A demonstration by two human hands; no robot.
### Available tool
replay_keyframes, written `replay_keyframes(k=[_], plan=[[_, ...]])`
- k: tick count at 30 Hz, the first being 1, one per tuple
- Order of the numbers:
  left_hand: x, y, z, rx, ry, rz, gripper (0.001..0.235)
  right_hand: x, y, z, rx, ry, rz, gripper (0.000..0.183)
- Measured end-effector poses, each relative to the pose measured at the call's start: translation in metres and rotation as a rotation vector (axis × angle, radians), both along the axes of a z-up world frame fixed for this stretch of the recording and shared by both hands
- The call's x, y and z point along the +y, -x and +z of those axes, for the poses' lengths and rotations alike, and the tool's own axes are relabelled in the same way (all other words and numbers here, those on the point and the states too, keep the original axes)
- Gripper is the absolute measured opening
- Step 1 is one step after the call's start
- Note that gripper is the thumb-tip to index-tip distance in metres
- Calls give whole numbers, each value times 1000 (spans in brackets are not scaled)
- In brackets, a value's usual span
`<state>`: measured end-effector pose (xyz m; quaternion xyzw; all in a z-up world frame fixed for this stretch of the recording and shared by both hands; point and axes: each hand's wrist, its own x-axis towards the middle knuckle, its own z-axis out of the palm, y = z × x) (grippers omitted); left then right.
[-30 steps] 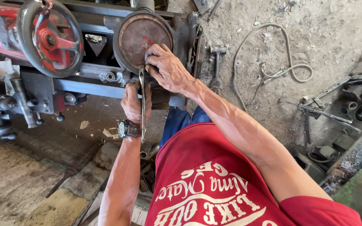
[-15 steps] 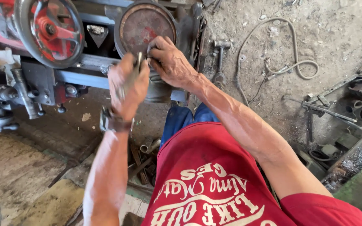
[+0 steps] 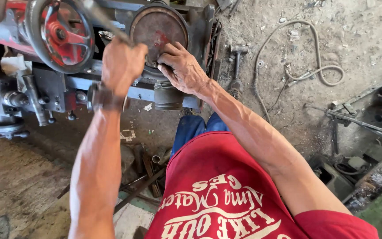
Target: Disassembling a turbocharger housing using a wrench, hammer, and metal rod for prying.
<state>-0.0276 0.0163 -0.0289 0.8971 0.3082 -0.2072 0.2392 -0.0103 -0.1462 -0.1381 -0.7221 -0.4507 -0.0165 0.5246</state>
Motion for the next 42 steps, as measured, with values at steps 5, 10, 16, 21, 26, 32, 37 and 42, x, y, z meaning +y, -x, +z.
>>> replay_keyframes(k=[5, 10, 16, 21, 26, 32, 37, 42], plan=[[1, 77, -39, -718, -371, -564, 24, -2, 0, 12, 30, -20, 24, 19], [-22, 115, -68, -845, -130, -178, 37, 0, -3, 9, 44, -28, 50, 21], [-25, 119, -65, -944, -154, -145, 37, -5, -8, 27, 192, 21, 58, 7], [-25, 138, -50, -956, -84, -34, 34, -2, 2, 25, -2, 6, 32, 28], [-23, 147, -39, -922, 1, 56, 35, 3, -3, 18, -30, 51, 6, 21], [-26, 164, -36, -893, 100, 186, 43, -6, -4, 31, 150, 113, 77, 12], [-20, 179, -30, -830, 111, 282, 45, 1, -4, 28, -45, 55, 73, 16], [-5, 215, -60, -934, 145, 421, 27, -3, -10, 10, 96, -23, 56, 14]])
